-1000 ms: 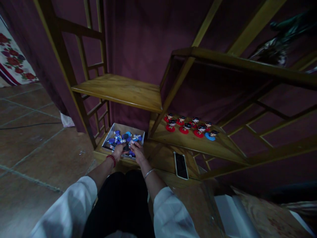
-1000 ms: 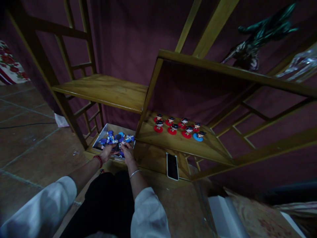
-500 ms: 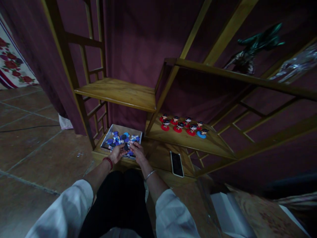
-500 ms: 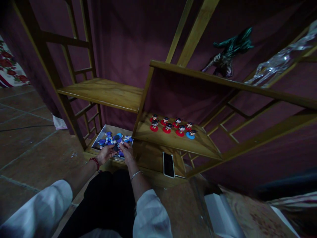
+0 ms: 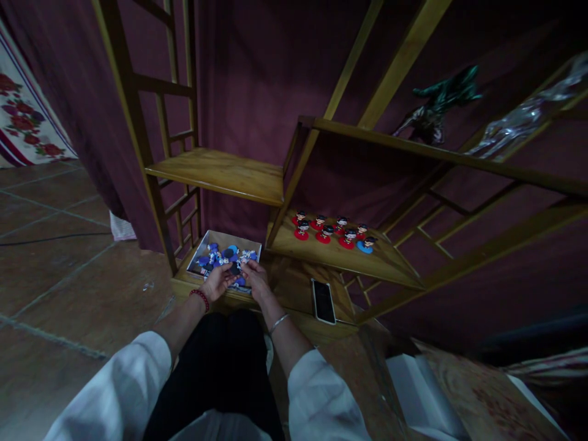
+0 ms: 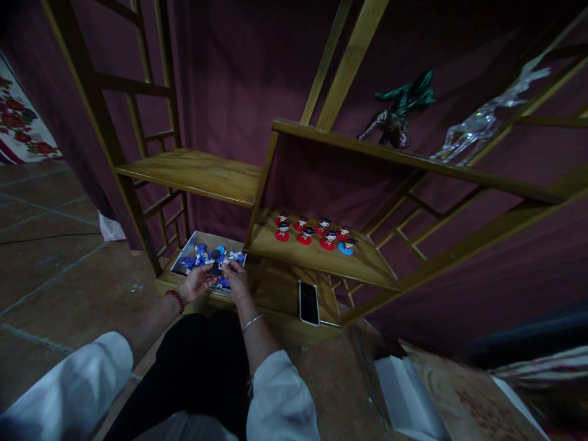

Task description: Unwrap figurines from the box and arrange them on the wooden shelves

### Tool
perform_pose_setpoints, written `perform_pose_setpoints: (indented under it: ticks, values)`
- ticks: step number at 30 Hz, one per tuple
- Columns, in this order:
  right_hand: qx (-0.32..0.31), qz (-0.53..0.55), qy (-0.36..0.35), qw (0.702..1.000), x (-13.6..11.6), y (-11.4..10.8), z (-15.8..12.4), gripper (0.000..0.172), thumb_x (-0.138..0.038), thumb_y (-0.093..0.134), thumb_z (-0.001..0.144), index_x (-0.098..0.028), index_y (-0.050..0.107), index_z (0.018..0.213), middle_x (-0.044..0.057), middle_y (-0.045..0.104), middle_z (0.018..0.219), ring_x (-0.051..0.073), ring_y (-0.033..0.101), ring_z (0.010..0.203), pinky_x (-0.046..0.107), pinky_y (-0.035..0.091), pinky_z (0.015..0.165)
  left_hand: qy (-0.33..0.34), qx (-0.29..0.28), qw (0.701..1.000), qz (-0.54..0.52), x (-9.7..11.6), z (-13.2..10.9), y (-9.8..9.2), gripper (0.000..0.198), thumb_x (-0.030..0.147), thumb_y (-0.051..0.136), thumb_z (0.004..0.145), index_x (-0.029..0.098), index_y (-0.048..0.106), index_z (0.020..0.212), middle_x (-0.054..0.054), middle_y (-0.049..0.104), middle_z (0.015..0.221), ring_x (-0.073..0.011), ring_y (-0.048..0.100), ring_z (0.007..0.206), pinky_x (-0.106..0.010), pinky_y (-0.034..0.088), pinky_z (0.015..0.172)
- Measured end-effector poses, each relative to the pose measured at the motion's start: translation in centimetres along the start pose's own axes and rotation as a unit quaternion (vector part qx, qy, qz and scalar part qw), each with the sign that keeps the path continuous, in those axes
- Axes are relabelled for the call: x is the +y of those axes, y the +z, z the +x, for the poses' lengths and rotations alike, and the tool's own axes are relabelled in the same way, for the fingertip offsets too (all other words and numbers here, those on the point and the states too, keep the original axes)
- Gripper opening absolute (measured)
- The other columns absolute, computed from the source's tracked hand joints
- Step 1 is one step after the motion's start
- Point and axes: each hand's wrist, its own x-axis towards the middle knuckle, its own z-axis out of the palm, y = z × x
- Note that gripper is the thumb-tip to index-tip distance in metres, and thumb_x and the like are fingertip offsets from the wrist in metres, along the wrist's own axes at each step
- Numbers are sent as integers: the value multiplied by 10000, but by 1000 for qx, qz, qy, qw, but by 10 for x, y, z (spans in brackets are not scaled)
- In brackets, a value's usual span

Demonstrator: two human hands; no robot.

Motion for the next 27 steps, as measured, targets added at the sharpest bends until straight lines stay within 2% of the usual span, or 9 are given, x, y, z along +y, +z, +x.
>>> perform_pose_setpoints:
  ticks: [14,27]
  values:
    - [6,-25,-24,999,-14,6,-12,417,-360,747,474,-160,684,834,-2,666,702,110,544,601,221,409,567,8,-7,1000,-26,-3,-12,3,118,209,517,820,138,533,728,-17,522,554,-112,565,535,-193,465,508]
    - [14,-41,-39,998,-16,7,-18,400,-348,738,490,-193,698,856,13,691,793,167,608,760,259,465,673,11,-4,1000,-17,-4,-23,6,156,223,506,828,145,526,694,-19,540,557,-105,559,510,-192,461,499]
